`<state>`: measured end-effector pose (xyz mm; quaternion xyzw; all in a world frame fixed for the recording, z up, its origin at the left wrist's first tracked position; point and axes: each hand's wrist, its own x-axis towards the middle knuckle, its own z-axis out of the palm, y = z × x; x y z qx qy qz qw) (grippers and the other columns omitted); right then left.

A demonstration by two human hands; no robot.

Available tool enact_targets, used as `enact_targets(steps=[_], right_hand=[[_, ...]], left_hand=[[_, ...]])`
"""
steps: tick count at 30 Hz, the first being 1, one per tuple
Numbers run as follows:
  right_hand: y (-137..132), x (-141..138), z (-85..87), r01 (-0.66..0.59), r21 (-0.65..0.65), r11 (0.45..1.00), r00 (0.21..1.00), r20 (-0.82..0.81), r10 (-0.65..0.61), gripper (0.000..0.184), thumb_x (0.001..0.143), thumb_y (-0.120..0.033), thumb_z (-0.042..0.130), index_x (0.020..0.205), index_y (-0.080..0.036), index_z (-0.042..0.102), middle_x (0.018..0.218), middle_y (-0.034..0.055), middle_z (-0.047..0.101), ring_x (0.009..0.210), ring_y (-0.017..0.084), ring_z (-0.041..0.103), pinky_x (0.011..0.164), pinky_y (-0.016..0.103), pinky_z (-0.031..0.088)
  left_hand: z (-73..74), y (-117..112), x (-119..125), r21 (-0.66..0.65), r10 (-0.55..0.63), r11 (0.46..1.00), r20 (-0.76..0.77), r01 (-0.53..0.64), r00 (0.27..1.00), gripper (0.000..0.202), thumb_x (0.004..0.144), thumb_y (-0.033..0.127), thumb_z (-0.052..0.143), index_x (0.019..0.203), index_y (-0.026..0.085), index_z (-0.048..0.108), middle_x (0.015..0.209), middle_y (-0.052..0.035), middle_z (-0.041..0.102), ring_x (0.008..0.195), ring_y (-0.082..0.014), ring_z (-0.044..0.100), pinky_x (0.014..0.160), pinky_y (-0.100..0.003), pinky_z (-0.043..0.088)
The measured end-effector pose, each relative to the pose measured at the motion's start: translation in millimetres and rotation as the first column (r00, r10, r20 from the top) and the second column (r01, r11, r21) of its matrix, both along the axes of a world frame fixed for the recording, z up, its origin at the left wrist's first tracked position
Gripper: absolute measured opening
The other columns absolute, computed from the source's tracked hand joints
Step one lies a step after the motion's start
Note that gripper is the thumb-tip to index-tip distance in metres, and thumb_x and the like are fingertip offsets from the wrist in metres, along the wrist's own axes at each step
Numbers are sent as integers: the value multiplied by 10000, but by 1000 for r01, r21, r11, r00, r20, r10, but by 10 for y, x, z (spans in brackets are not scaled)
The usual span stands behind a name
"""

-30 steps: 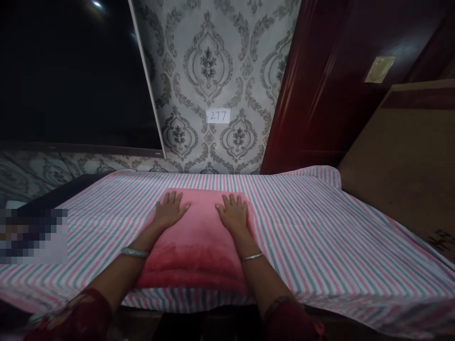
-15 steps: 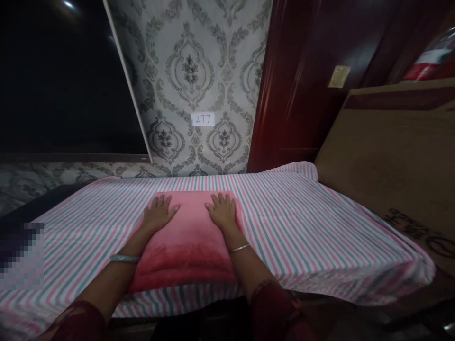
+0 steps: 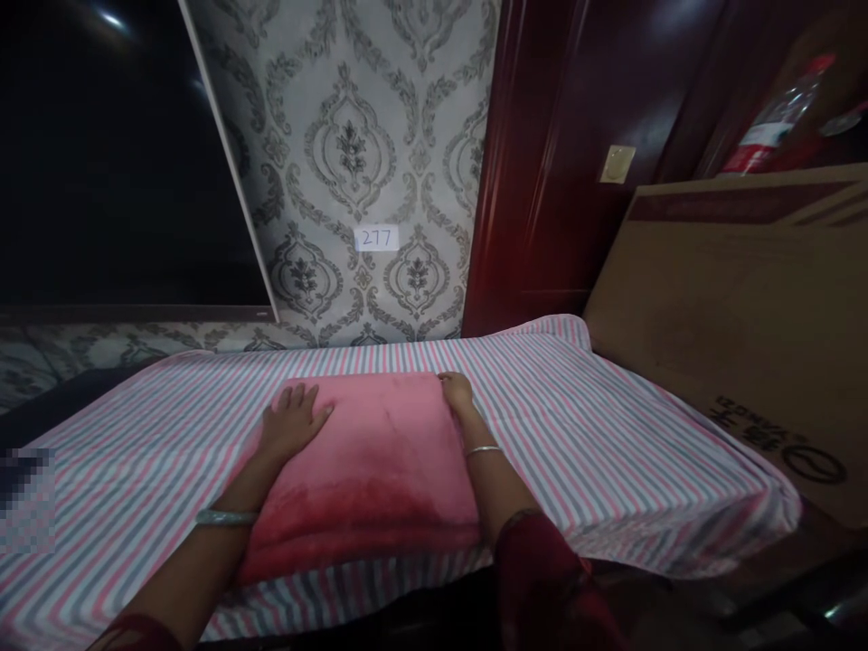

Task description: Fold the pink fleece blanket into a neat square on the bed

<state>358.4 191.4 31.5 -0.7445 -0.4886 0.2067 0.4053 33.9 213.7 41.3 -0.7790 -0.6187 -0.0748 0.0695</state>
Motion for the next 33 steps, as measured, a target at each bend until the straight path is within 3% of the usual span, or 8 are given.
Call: enact_targets(steps=[5, 9, 16, 22, 28, 33], right_hand=[[16, 148, -121, -143, 80, 986, 967, -201, 157, 213, 763, -281, 636, 871, -151, 765, 775, 63, 757, 767, 208, 698, 722, 309, 553], [98, 172, -216, -209, 116, 971, 943, -238, 231, 193, 689, -352, 696, 680, -160, 700, 626, 42, 693, 651, 190, 637, 644, 302, 520], [343, 177, -319, -138, 211, 968, 980, -115, 165, 133, 645, -298, 532, 697, -194, 598, 692, -12, 646, 733, 170, 564, 660, 252, 427], [372, 196, -434, -101, 217, 971, 994, -13, 106, 164, 630, -280, 467, 728, -213, 579, 690, -24, 600, 686, 162, 513, 632, 250, 366], [404, 160, -434, -138, 228, 964, 990, 51, 129, 162, 634, -266, 437, 680, -210, 582, 715, -9, 611, 704, 165, 525, 652, 251, 367], [380, 186, -418, -34, 279, 960, 998, 65, 17, 86, 662, -287, 452, 652, -225, 511, 709, 7, 583, 698, 175, 502, 630, 261, 350]], left_hand=[[-20, 20, -5, 0, 5, 1000, 27, -5, 1000, 688, 971, 551, 302, 1526, 154, 392, 1619, -173, 318, 1495, -370, 253, 1142, -594, 274], [-43, 33, -15, 6, 7, 1000, 18, -7, 1000, 673, 970, 542, 321, 1523, 168, 402, 1617, -162, 329, 1495, -370, 252, 1138, -586, 284], [-46, 37, -19, 15, 17, 1000, -12, -17, 1000, 659, 970, 515, 345, 1524, 162, 405, 1610, -159, 343, 1490, -366, 269, 1130, -555, 310], [-75, 63, -35, 25, 1, 1000, 8, -2, 1000, 662, 964, 524, 336, 1516, 165, 418, 1606, -155, 353, 1486, -358, 274, 1124, -559, 309], [-69, 71, -23, 21, 12, 1000, -14, -12, 1000, 667, 954, 512, 357, 1514, 156, 420, 1604, -156, 359, 1485, -364, 279, 1137, -552, 294], [-63, 66, -18, 19, 17, 1000, -23, -16, 1000, 662, 963, 513, 336, 1518, 162, 415, 1613, -143, 345, 1492, -356, 270, 1122, -547, 326]])
